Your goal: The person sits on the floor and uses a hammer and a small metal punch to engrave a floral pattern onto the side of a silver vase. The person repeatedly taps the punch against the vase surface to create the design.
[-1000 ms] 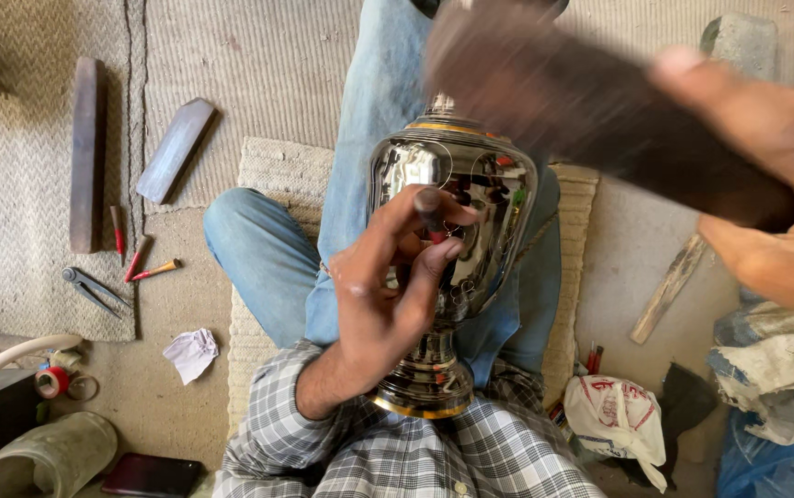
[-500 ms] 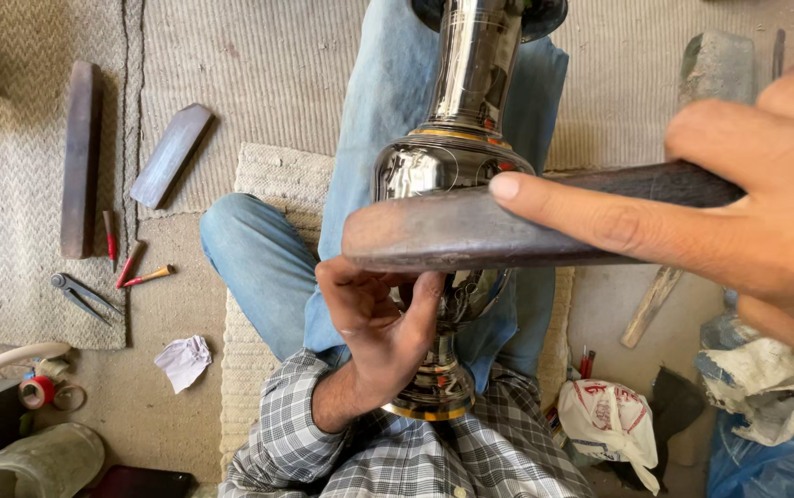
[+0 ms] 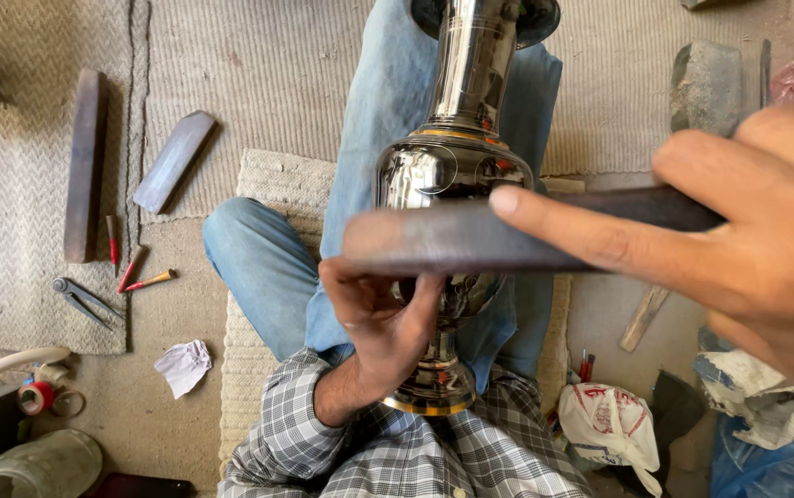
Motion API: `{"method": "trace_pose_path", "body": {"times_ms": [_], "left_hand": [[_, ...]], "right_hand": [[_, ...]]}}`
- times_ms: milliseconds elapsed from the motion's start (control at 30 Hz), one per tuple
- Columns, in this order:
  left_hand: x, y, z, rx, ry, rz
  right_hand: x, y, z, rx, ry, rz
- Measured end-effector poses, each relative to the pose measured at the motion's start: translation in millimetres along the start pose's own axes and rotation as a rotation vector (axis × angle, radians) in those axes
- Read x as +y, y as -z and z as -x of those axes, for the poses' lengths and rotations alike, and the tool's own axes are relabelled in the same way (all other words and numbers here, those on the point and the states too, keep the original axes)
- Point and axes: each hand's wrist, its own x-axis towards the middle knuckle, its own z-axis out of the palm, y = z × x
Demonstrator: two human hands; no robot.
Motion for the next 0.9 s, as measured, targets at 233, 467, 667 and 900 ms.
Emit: {"method": "trace_pose_path", "body": {"times_ms": [233,467,667,900], "left_hand": [[-3.7,56.4,-27.0,0.174,-0.035,0.111],[-9.4,89.0,25.0,0.039,0.280,0.379],[-19.7,91.7,29.1,0.105,0.442,0.732],[2.3,89.9,20.3,-0.118,0.472,0.774]], "right_hand": [[-69.0,-97.7,25.2,0.388,-0.269,-0.728],[-196.8,-180.3,45.9,-0.006,-0.498,-1.612],[-235.8,-204.0,62.2,-0.080,-0.355,-1.907],[-225.4,-218.5,52.0,-0.132,-0.057,-1.641]]}}
